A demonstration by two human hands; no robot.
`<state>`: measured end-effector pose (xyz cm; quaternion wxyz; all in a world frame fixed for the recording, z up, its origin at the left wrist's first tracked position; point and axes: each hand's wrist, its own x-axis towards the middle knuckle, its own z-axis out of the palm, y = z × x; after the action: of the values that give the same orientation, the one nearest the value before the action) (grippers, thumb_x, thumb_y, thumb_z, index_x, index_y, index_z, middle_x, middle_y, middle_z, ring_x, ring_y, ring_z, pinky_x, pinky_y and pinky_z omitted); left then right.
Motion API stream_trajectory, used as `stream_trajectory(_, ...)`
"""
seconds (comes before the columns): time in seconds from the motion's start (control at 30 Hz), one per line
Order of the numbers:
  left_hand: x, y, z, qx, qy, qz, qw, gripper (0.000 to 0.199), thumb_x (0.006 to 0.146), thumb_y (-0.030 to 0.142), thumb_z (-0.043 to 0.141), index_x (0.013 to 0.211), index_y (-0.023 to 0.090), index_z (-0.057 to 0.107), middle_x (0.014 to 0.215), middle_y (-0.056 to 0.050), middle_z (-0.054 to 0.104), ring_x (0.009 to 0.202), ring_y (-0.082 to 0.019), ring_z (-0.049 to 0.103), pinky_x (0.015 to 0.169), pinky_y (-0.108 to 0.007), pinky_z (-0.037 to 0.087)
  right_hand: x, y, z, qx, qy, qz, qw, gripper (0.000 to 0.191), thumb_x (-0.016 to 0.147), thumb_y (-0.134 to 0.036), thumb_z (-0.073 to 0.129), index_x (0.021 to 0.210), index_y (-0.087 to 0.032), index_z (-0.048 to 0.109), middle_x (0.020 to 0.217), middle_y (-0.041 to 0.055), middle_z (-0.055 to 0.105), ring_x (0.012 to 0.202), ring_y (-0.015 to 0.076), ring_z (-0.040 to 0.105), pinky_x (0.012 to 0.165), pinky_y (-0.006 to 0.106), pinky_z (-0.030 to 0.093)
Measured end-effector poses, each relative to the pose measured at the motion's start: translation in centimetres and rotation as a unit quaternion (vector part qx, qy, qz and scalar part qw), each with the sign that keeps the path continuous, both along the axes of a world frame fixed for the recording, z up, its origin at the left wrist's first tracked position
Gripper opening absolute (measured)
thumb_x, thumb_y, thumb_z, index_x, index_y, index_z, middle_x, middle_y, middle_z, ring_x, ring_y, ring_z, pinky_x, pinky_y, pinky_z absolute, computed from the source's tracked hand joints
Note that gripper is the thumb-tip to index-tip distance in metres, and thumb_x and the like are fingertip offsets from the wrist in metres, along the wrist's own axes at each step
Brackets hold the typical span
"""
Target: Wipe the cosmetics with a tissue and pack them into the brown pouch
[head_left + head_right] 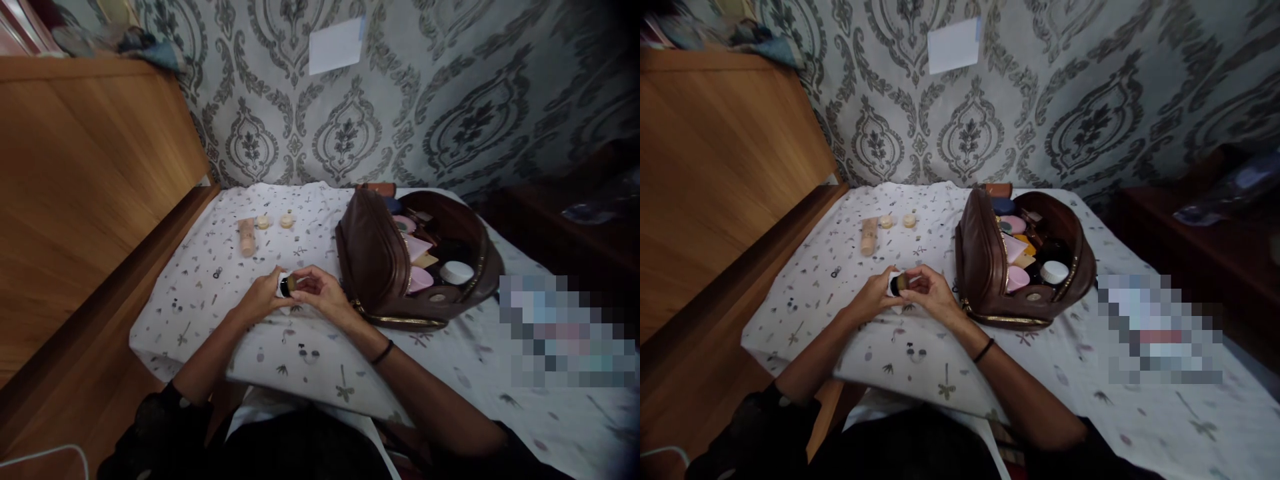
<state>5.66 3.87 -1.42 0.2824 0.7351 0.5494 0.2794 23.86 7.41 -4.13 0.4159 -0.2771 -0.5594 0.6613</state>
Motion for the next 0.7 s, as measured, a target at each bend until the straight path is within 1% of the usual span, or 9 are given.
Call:
stream_trajectory(0.1,-0.2,0.2,-0.2,-0.016,-0.014,0.002,1.0,0.038,0.075,0.048,0.073,0.086,0.021,0.049,0.067,0.007,0.053,0.061,-0.013,0.049,0.057,-0.022,0.035,0.0,-0.1,0.0,0.022,-0.007,0.0,1.0,0.047,0.061,-0.041,0.09,0.097,-0.024,0.064,0.086,0.0005,0.071,0.075,0.0176,0.067,0.073,0.034,0.055)
stream_trajectory(0.2,-0.3,0.4,-0.3,-0.025,-0.036,0.01,0.999,0.039,0.072,0.049,0.075,0.082,0.019,0.053,0.068,0.006,0.055,0.063,-0.013,0.049,0.058,-0.022,0.036,0.0,0.0,-0.1,0.038,-0.004,-0.002,0.999,0.049,0.061,-0.042,0.09,0.098,-0.024,0.064,0.087,0.0009,0.071,0.079,0.0182,0.067,0.077,0.035,0.055)
stream_trajectory(0.27,-0.3,0.5,-0.4,-0.037,-0.061,0.011,0.997,0.038,0.071,0.049,0.075,0.078,0.017,0.056,0.068,0.005,0.055,0.064,-0.012,0.049,0.059,-0.023,0.037,-0.1,0.0,0.0,0.037,0.003,-0.001,0.999,0.049,0.06,-0.041,0.09,0.098,-0.025,0.063,0.089,0.0013,0.07,0.083,0.0187,0.067,0.081,0.036,0.055)
stream_trajectory(0.37,-0.3,0.5,-0.6,-0.055,-0.103,0.004,0.993,0.038,0.073,0.051,0.072,0.069,0.016,0.056,0.062,0.006,0.051,0.06,-0.011,0.047,0.057,-0.022,0.037,-0.2,-0.1,0.2,0.028,0.016,-0.004,0.999,0.052,0.06,-0.042,0.091,0.1,-0.025,0.063,0.091,0.0016,0.069,0.086,0.0193,0.067,0.083,0.037,0.055)
stream_trajectory(0.43,-0.4,0.6,-0.7,-0.053,-0.116,-0.008,0.992,0.04,0.075,0.051,0.07,0.062,0.015,0.057,0.059,0.006,0.049,0.058,-0.011,0.046,0.055,-0.022,0.036,-0.3,-0.1,0.4,0.019,0.025,-0.022,0.999,0.051,0.06,-0.043,0.09,0.101,-0.025,0.063,0.097,0.0022,0.068,0.088,0.0193,0.067,0.083,0.036,0.055)
stream_trajectory(0.5,-0.5,0.6,-0.7,-0.046,-0.106,-0.019,0.993,0.043,0.076,0.052,0.069,0.057,0.015,0.057,0.055,0.005,0.048,0.056,-0.011,0.045,0.054,-0.022,0.035,-0.3,-0.2,0.7,0.005,0.039,-0.054,0.998,0.049,0.062,-0.043,0.088,0.101,-0.026,0.064,0.105,0.0026,0.068,0.089,0.0189,0.067,0.083,0.035,0.055)
stream_trajectory(0.53,-0.5,0.6,-0.7,-0.048,-0.1,-0.021,0.994,0.043,0.077,0.052,0.068,0.056,0.015,0.058,0.054,0.005,0.048,0.056,-0.011,0.045,0.054,-0.022,0.036,-0.3,-0.3,0.9,-0.005,0.048,-0.069,0.996,0.048,0.063,-0.043,0.088,0.101,-0.026,0.064,0.107,0.0028,0.068,0.089,0.0189,0.067,0.083,0.035,0.055)
stream_trajectory(0.6,-0.7,0.6,-0.7,-0.052,-0.105,-0.007,0.993,0.043,0.079,0.052,0.067,0.057,0.015,0.059,0.054,0.004,0.05,0.056,-0.011,0.046,0.054,-0.022,0.037,-0.2,-0.4,1.3,-0.029,0.067,-0.09,0.993,0.047,0.063,-0.045,0.087,0.1,-0.026,0.065,0.107,0.0036,0.068,0.087,0.0192,0.067,0.082,0.035,0.055)
stream_trajectory(0.7,-0.9,0.7,-0.7,-0.036,-0.14,0.043,0.989,0.041,0.085,0.053,0.061,0.068,0.015,0.061,0.06,0.003,0.056,0.06,-0.013,0.05,0.058,-0.023,0.041,-0.1,-0.5,1.7,-0.072,0.093,-0.093,0.989,0.048,0.064,-0.047,0.086,0.101,-0.026,0.067,0.1,0.0044,0.071,0.087,0.0204,0.067,0.081,0.034,0.055)
